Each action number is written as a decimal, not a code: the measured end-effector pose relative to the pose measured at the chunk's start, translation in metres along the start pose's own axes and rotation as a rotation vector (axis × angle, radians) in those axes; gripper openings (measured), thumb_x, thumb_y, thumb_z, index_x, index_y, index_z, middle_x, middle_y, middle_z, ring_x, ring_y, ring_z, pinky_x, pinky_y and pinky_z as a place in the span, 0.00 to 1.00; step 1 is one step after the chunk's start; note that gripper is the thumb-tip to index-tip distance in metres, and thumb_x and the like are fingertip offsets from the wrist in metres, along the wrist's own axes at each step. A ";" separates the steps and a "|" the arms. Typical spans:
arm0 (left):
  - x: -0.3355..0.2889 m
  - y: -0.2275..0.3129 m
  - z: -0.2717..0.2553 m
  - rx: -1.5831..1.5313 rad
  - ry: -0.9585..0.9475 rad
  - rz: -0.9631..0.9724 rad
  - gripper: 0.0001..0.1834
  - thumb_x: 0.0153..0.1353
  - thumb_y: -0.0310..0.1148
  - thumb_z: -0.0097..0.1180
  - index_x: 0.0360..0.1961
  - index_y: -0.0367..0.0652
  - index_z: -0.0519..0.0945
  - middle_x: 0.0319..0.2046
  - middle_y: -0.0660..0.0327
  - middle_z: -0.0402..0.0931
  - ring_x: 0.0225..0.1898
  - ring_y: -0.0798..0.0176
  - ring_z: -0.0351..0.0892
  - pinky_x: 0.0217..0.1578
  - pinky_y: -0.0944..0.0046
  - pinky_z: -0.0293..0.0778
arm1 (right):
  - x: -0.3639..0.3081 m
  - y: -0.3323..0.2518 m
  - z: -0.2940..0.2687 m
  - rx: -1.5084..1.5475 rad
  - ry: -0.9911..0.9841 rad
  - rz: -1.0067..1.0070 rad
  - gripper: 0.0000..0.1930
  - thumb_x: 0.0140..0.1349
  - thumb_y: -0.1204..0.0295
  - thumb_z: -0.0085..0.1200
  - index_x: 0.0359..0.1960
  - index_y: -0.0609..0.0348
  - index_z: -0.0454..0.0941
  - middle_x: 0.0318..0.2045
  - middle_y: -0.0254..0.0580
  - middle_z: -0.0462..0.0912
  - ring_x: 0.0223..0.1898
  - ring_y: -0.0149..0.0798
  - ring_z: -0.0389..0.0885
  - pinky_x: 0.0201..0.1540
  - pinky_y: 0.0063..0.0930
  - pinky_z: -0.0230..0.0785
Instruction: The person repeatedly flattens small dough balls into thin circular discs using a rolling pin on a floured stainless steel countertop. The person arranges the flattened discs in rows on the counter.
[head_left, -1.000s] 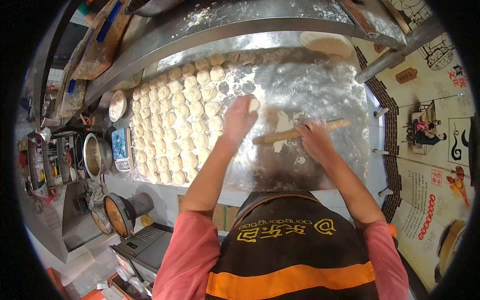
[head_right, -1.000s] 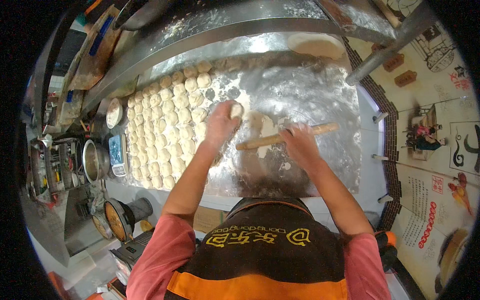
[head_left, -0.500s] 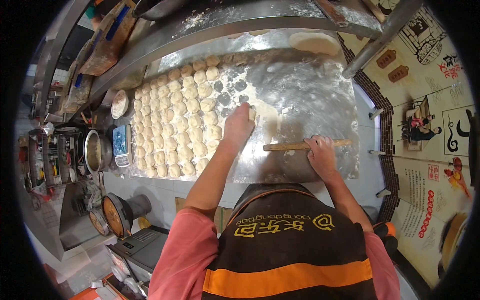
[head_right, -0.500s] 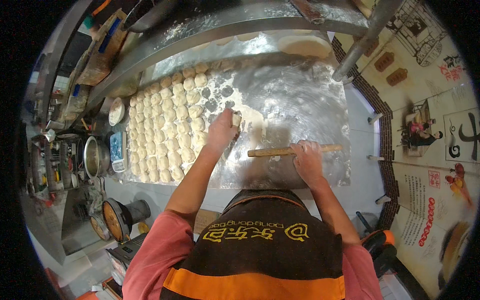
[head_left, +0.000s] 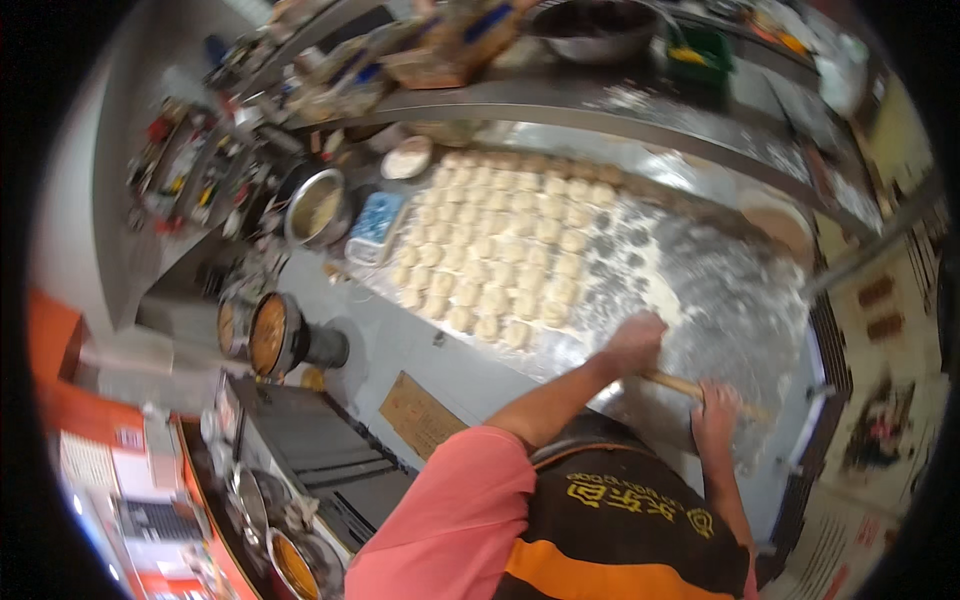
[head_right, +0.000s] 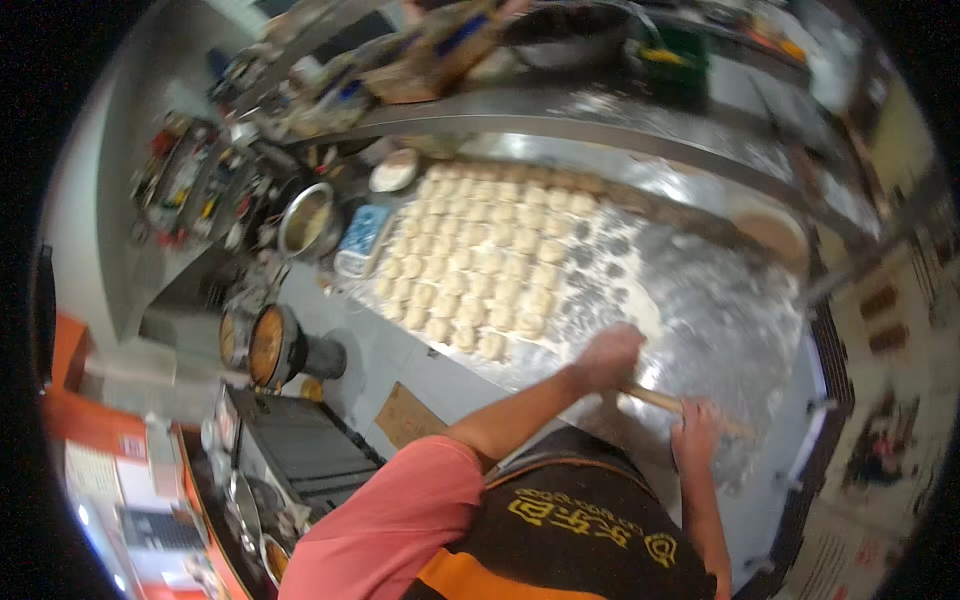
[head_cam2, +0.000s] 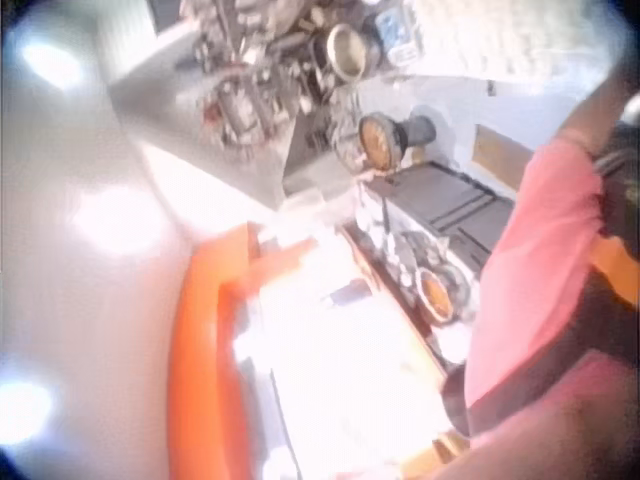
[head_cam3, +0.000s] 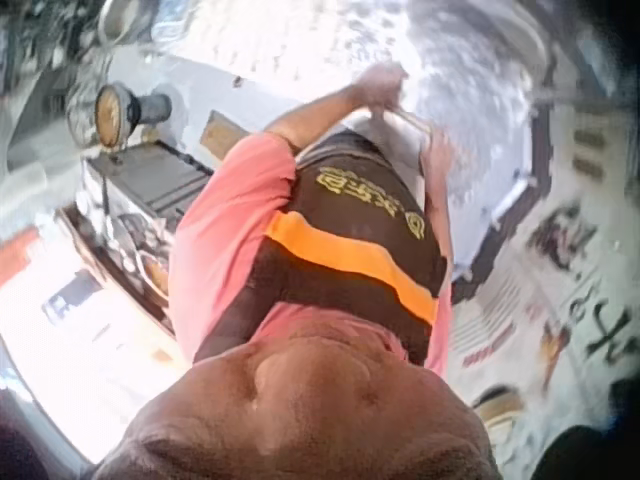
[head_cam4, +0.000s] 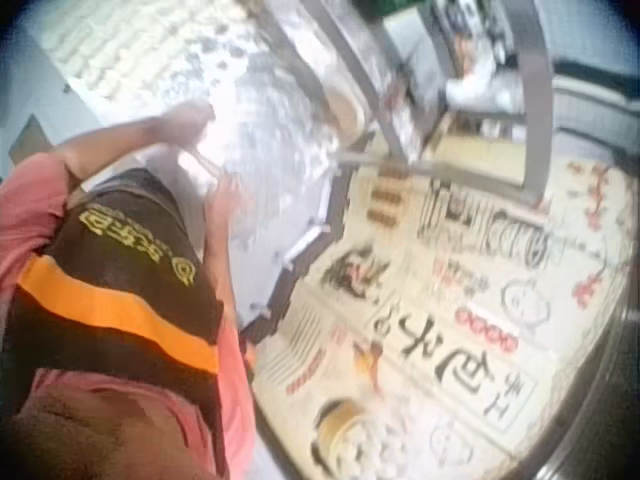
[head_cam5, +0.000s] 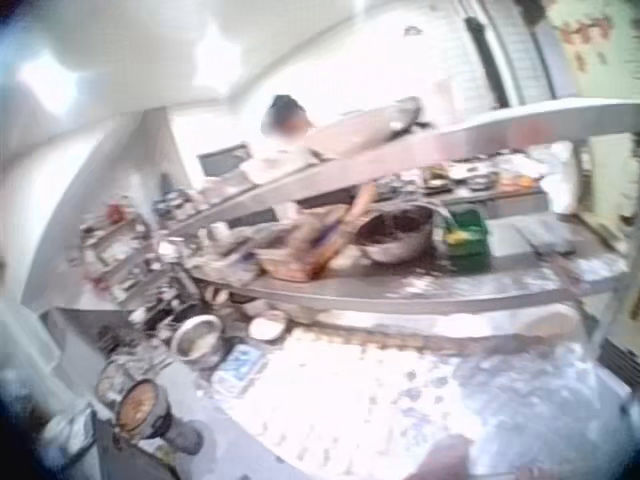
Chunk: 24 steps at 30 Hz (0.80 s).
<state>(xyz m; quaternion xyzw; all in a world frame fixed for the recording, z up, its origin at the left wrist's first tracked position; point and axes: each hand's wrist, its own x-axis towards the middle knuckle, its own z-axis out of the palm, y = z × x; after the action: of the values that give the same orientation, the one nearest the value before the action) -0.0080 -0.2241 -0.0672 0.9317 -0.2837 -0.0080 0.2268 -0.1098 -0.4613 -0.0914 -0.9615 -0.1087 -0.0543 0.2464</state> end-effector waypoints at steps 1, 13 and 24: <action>-0.007 0.002 0.009 -0.037 0.105 -0.085 0.09 0.47 0.24 0.49 0.32 0.40 0.78 0.33 0.52 0.73 0.39 0.48 0.72 0.42 0.53 0.69 | -0.002 -0.004 -0.002 -0.023 0.026 -0.056 0.22 0.42 0.77 0.52 0.45 0.56 0.75 0.41 0.49 0.74 0.49 0.54 0.69 0.58 0.50 0.55; -0.006 0.013 0.027 0.035 0.034 -0.309 0.31 0.62 0.43 0.47 0.64 0.40 0.59 0.66 0.51 0.55 0.69 0.51 0.48 0.66 0.48 0.44 | -0.008 0.006 -0.006 -0.114 0.002 -0.217 0.23 0.43 0.76 0.52 0.47 0.57 0.73 0.44 0.50 0.71 0.51 0.56 0.67 0.57 0.53 0.53; 0.007 0.009 -0.005 -0.134 -0.120 -0.426 0.31 0.61 0.43 0.48 0.64 0.43 0.59 0.67 0.52 0.52 0.69 0.51 0.46 0.66 0.47 0.44 | 0.015 -0.013 0.008 -0.167 -0.055 -0.229 0.23 0.44 0.76 0.52 0.47 0.61 0.71 0.51 0.50 0.70 0.57 0.54 0.64 0.60 0.53 0.52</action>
<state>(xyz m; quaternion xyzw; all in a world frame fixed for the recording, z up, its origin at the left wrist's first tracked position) -0.0059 -0.2324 -0.0582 0.9513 -0.0923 -0.1299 0.2640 -0.0982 -0.4433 -0.0896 -0.9612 -0.2195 -0.0643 0.1544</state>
